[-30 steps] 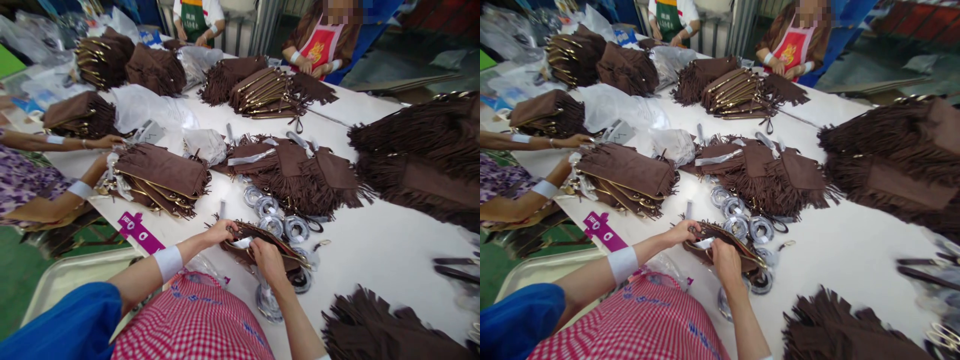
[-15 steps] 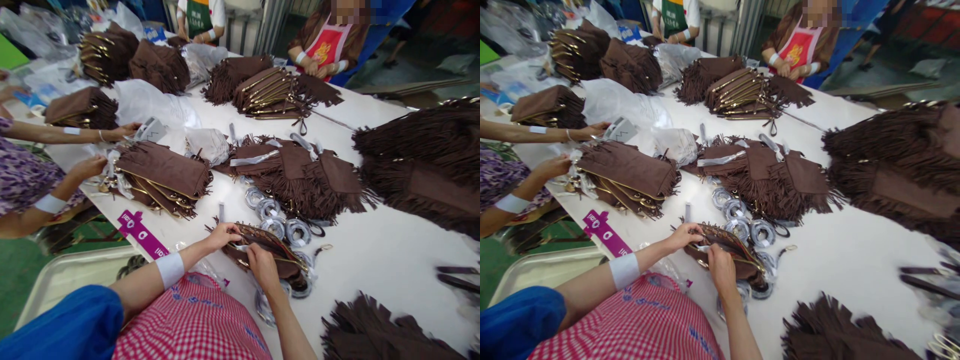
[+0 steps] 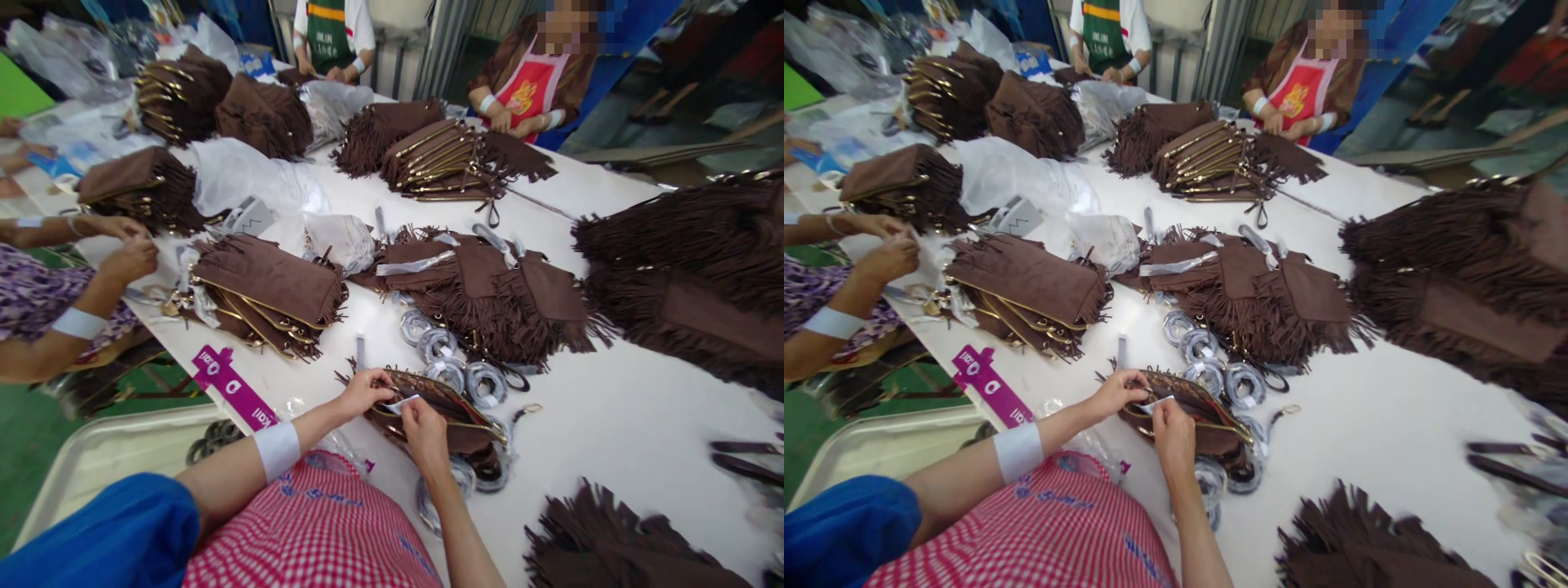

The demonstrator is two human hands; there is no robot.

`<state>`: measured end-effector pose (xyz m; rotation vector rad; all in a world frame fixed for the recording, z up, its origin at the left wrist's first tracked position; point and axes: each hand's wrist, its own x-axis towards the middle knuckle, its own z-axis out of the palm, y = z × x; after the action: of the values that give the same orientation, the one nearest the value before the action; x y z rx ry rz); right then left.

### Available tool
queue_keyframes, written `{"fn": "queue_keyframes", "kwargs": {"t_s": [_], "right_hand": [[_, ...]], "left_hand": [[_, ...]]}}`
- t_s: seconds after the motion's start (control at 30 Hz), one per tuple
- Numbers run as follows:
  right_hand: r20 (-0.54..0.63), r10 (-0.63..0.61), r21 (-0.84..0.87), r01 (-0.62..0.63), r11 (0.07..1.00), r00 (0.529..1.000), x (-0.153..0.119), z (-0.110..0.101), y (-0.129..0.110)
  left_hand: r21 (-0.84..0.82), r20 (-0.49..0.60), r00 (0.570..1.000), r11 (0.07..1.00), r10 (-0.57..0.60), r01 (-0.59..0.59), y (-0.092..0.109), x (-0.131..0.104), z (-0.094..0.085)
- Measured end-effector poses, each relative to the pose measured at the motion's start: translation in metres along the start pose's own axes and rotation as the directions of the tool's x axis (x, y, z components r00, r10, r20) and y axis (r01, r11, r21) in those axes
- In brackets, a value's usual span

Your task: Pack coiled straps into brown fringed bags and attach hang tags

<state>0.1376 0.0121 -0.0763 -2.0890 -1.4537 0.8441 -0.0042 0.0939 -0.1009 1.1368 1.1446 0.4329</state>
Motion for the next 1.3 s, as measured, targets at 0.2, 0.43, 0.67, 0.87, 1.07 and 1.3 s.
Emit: {"fn": "queue_keyframes", "kwargs": {"t_s": [0.2,0.43,0.67,0.87,1.07,1.3], "right_hand": [[0.008,-0.007,0.091,0.006,0.996,1.0,0.003,0.004,-0.006],[0.021,0.013,0.313,-0.019,0.95,1.0,-0.007,-0.004,-0.01],[0.067,0.159,0.705,-0.159,0.692,0.985,-0.031,-0.028,-0.01],[0.155,0.189,0.952,-0.198,0.235,0.97,-0.047,-0.03,-0.014],[0.066,0.236,0.889,-0.165,0.428,0.97,-0.048,-0.021,-0.007],[0.063,0.221,0.836,-0.172,0.521,0.973,-0.045,-0.02,0.0]], "left_hand": [[0.215,0.028,0.985,0.962,0.168,-0.17,0.006,-0.013,-0.001],[0.375,-0.041,0.965,0.899,0.258,-0.224,0.021,-0.023,0.001],[0.41,0.196,0.85,0.746,0.49,-0.525,0.063,-0.051,-0.002],[0.135,0.239,0.941,0.952,0.239,-0.276,0.046,-0.05,0.009],[0.136,0.251,0.95,0.965,0.187,-0.225,0.042,-0.049,0.011],[0.164,0.235,0.956,0.962,0.176,-0.217,0.05,-0.055,0.012]]}}
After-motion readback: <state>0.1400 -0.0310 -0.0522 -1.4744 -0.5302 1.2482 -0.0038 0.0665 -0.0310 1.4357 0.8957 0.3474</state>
